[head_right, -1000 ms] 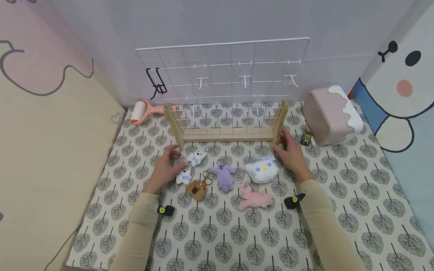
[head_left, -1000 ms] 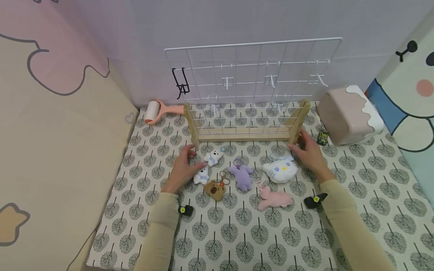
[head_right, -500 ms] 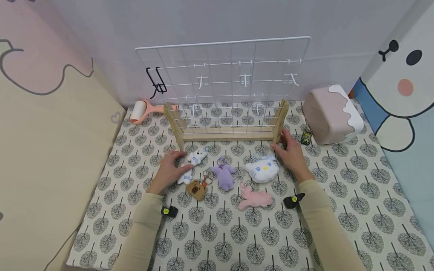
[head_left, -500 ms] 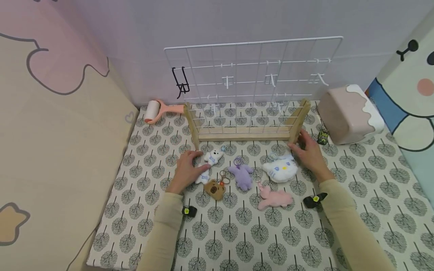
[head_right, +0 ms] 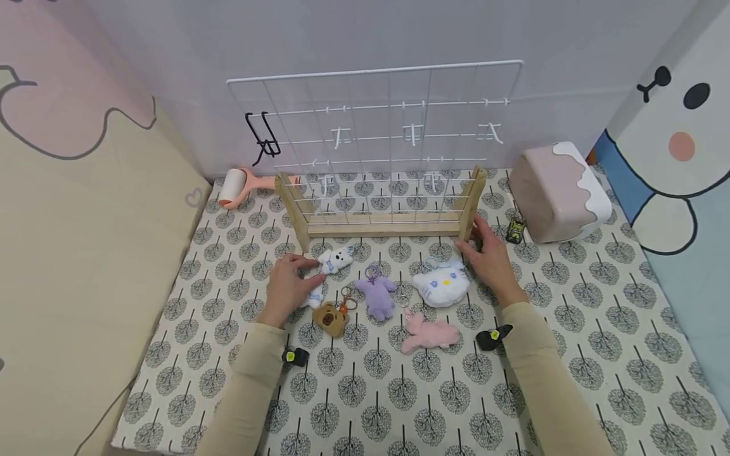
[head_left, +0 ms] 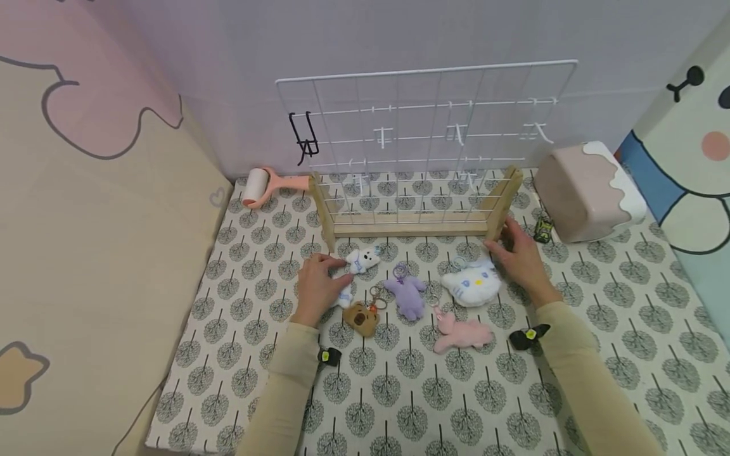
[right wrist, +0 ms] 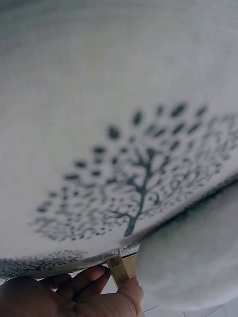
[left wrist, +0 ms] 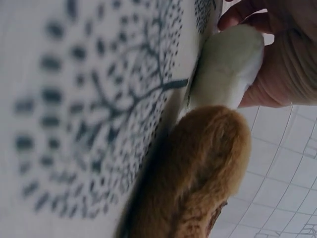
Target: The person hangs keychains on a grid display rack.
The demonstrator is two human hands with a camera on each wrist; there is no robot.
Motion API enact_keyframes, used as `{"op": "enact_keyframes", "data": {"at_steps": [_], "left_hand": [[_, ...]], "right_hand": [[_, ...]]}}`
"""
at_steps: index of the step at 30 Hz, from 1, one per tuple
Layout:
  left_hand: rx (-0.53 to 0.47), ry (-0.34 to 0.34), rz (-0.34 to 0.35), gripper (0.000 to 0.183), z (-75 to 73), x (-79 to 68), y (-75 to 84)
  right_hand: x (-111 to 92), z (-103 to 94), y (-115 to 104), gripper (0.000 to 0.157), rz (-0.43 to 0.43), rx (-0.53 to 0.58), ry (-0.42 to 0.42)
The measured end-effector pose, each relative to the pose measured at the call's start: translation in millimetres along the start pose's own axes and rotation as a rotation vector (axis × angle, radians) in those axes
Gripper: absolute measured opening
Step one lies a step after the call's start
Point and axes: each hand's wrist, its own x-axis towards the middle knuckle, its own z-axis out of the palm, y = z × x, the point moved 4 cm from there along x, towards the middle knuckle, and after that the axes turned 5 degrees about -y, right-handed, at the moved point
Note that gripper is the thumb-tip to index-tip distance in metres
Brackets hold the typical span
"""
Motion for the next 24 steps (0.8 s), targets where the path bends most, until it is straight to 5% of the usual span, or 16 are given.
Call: {"op": "enact_keyframes", "data": {"at_steps": [24], "left_hand": [[-0.101,0.128,-0.073,0.019,11.8,-4.8,4.0]], "right_hand": [[0,-0.2,-1,0.072,0.010,-0.013,0.002]]}}
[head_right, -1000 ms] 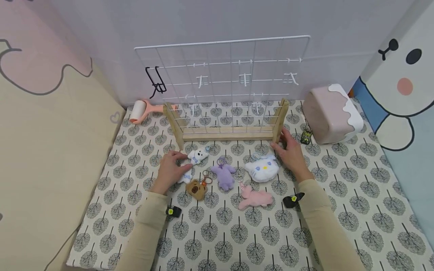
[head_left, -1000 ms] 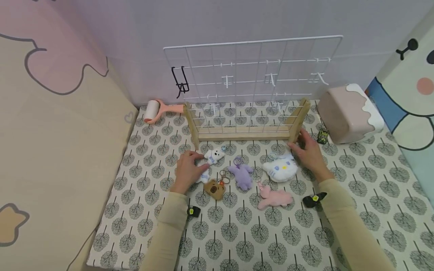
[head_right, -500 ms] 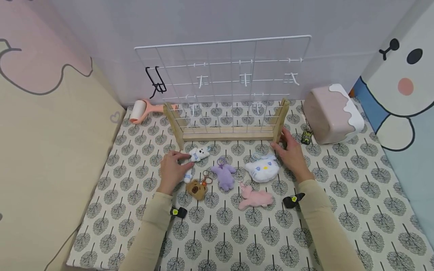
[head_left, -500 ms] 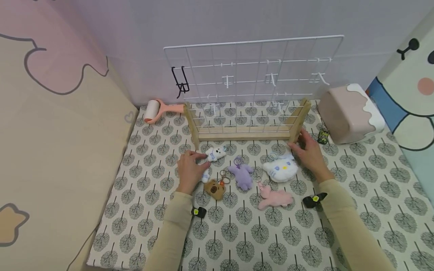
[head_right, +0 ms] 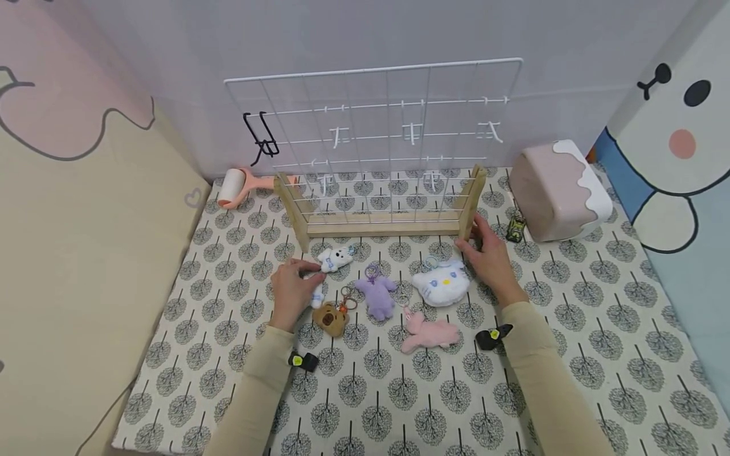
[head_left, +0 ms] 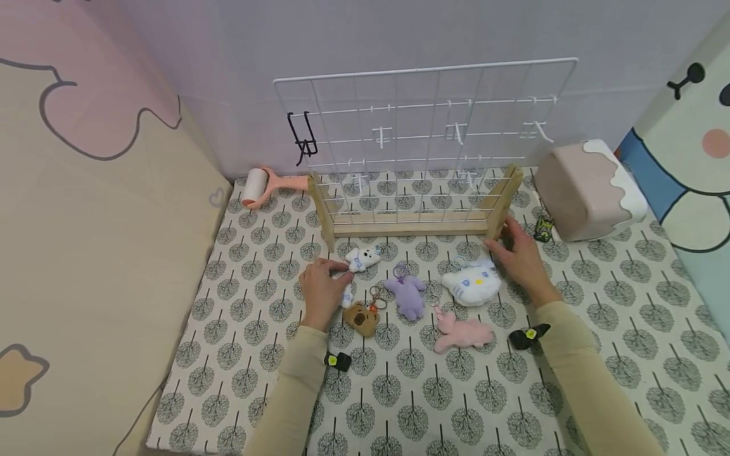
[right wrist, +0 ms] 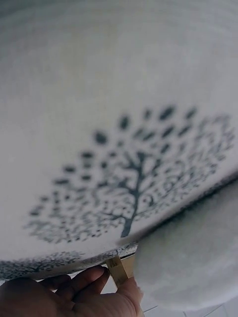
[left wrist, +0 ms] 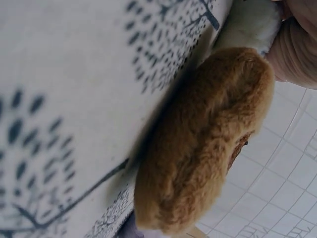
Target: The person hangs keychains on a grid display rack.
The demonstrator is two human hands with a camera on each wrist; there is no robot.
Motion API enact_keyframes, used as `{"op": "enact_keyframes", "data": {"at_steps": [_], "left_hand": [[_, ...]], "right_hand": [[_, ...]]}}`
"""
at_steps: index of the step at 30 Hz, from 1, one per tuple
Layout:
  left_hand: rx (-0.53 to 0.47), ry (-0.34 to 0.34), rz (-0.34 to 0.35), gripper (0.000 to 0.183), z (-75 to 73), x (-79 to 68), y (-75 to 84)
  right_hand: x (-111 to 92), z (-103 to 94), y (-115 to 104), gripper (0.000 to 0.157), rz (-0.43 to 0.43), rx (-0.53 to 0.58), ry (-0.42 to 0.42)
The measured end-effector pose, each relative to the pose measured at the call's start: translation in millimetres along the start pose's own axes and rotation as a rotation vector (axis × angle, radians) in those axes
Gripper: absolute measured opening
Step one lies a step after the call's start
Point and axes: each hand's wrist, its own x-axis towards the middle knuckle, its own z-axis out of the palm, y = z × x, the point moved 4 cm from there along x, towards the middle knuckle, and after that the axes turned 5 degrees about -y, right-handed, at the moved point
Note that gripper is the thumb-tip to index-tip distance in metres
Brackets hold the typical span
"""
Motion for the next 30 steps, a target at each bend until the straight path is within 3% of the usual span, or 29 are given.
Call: {"op": "enact_keyframes", "data": {"at_steps": [8,16,23,30], "left_hand": [[-0.174,0.064,-0.024,0.013,-3.9,1.4,-8.9],[-0.248,0.053,-0.045,0.013,-15.7,-0.2,-13.7],[-0.276,0.097,0.005,0.011,-31.5,3.2,-10.4],[-0.296,0.134,0.064,0.012,-50.9,3.4,6.2]], "right_hand": [[1,1.6,0,0.072,-0.016,0.007,0.008],[0,2.2,-1,0.070,-0.002,0.005,-0.007],[-1,0.9,-2,0.066,-0.013,0.005,-0.001],[-2,0.5,-2,0.065,-0.019,0.011,0.014]]}}
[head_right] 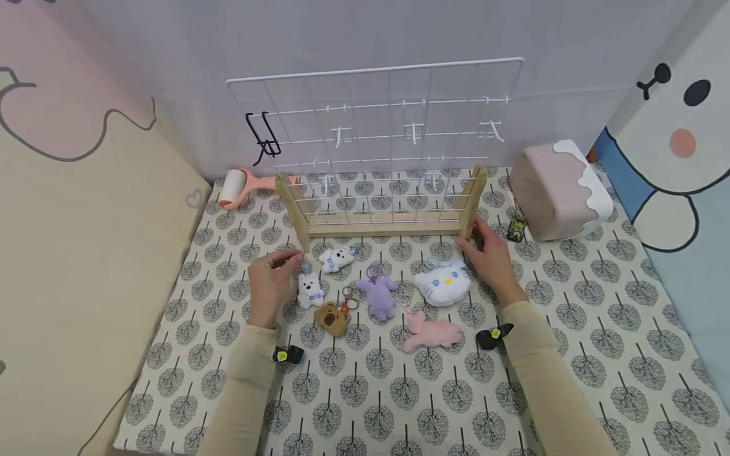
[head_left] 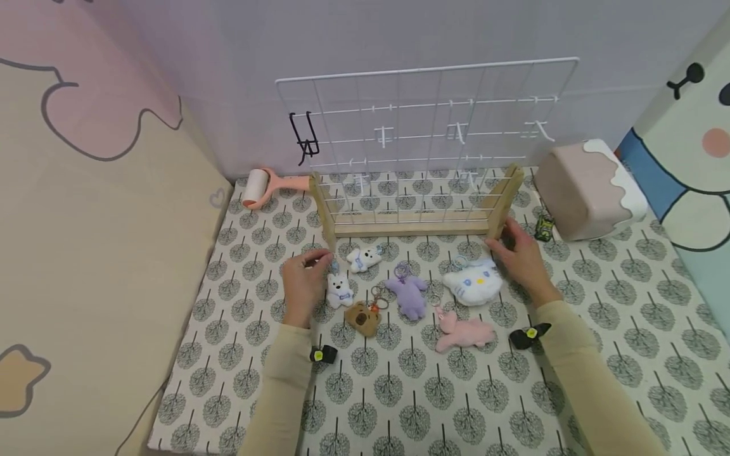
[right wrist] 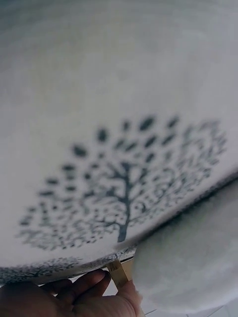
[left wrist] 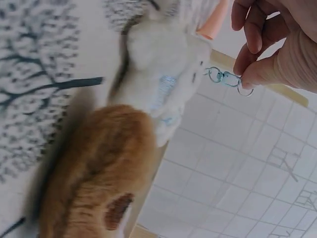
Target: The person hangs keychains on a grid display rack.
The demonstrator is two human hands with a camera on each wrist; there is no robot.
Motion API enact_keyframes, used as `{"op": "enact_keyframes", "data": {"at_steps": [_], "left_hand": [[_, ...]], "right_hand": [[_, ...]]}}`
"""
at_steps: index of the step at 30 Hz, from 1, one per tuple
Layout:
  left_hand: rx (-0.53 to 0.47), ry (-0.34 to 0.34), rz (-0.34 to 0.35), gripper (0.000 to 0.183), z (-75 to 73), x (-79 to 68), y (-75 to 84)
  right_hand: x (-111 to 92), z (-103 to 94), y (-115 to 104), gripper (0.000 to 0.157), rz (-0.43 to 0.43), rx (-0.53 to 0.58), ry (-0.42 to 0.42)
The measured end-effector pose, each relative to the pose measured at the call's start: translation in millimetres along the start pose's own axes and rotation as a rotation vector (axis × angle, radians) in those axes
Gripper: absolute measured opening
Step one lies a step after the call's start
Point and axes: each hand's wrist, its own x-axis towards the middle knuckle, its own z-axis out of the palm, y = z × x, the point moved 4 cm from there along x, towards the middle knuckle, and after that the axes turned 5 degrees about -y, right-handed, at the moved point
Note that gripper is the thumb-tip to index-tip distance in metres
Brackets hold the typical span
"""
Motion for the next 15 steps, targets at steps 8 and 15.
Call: {"op": "enact_keyframes", "data": {"at_steps": [8,15], "left_hand": [[-0.051,0.012,0.129,0.012,-19.5,6.8,31.6],[-0.136,0.012,0.193,0.015,-40.5,14.8,68.7]], "right_hand": [[1,0.7,4,0.066,-0.018,0.010,0.016],[1,0.8,3,0.066,-0.009,0.000,0.019]]}}
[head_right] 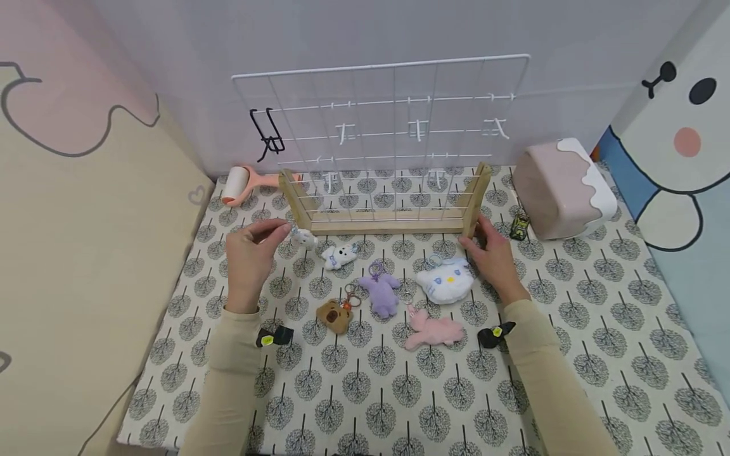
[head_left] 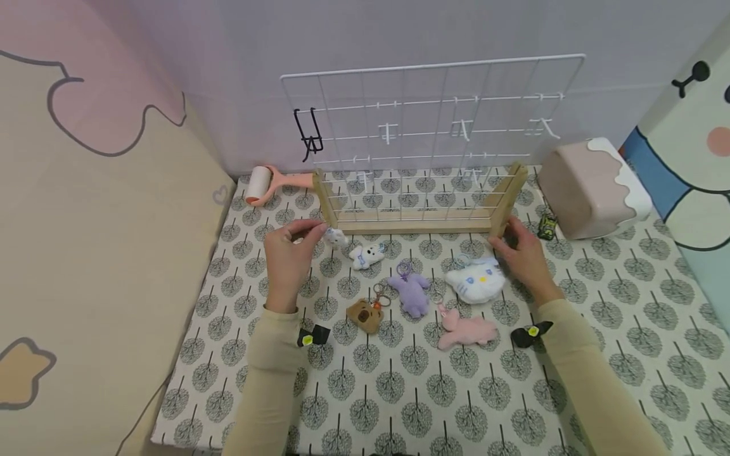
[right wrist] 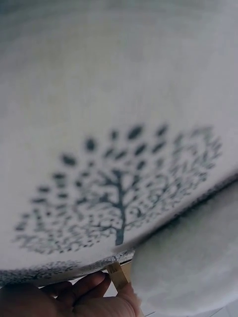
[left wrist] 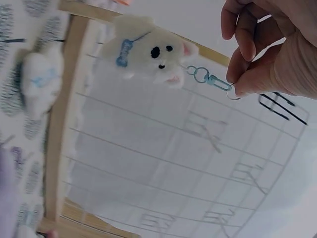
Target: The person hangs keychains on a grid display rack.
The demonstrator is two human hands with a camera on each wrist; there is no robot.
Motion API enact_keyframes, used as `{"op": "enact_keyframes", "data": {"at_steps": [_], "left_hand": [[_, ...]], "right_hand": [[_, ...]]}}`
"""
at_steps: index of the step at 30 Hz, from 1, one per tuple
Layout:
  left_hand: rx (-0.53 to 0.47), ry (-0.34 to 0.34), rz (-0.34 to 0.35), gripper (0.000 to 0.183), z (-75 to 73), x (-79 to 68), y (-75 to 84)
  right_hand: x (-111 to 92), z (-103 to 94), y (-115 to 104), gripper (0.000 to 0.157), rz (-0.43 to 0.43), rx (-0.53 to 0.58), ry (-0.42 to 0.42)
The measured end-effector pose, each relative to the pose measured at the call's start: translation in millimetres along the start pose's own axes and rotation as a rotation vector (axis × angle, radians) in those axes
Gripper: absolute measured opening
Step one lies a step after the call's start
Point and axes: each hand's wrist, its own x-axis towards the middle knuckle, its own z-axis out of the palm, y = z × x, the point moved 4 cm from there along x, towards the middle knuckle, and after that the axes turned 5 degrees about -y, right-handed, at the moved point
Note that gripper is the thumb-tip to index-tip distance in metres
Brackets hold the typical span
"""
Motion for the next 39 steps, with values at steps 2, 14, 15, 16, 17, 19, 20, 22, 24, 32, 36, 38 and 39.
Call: {"op": "enact_keyframes", "data": {"at_steps": [2,14,15,16,17,19,20,22,24,32,36,38,39], "left_hand": [[-0.037,0.007,0.023,0.016,-4.8,4.4,11.4],[-0.203,0.074,0.193,0.014,-28.7,27.9,74.0],[-0.204,0.082,0.202,0.015,-29.8,29.6,77.4],[-0.211,0.089,0.204,0.014,-30.6,31.8,80.0],[-0.212,0.095,0.208,0.014,-31.6,33.6,82.4],[-0.215,0.107,0.216,0.015,-33.4,36.8,86.6],[-0.217,0.112,0.222,0.014,-34.2,38.2,88.3],[-0.219,0.123,0.219,0.014,-35.5,40.6,90.9],[-0.224,0.133,0.198,0.015,-36.4,42.6,92.2],[-0.221,0.135,0.152,0.017,-33.9,52.4,85.5],[-0.213,0.129,0.137,0.017,-31.3,56.2,79.4],[-0.214,0.122,0.122,0.017,-29.8,57.2,76.7],[-0.211,0.119,0.113,0.017,-29.0,57.4,75.2]], "right_hand": [[0,-0.2,0,0.066,0.002,-0.002,0.000],[-2,0.1,1,0.066,0.013,0.002,0.001],[-3,0.2,1,0.066,0.014,0.002,0.001],[-3,0.4,1,0.066,0.015,0.002,0.002],[-4,0.5,2,0.066,0.016,0.002,0.003],[-4,1.1,2,0.066,0.010,0.004,0.004],[-3,1.2,2,0.066,0.008,0.002,0.004],[-2,0.9,3,0.065,0.000,0.002,0.007],[-1,0.4,2,0.065,-0.006,0.001,0.010],[-2,-0.1,3,0.063,-0.004,0.001,0.006],[-2,0.7,2,0.063,-0.008,0.001,0.007],[-3,1.2,2,0.063,-0.006,0.000,0.006],[-3,1.5,2,0.064,-0.003,0.002,0.004]]}}
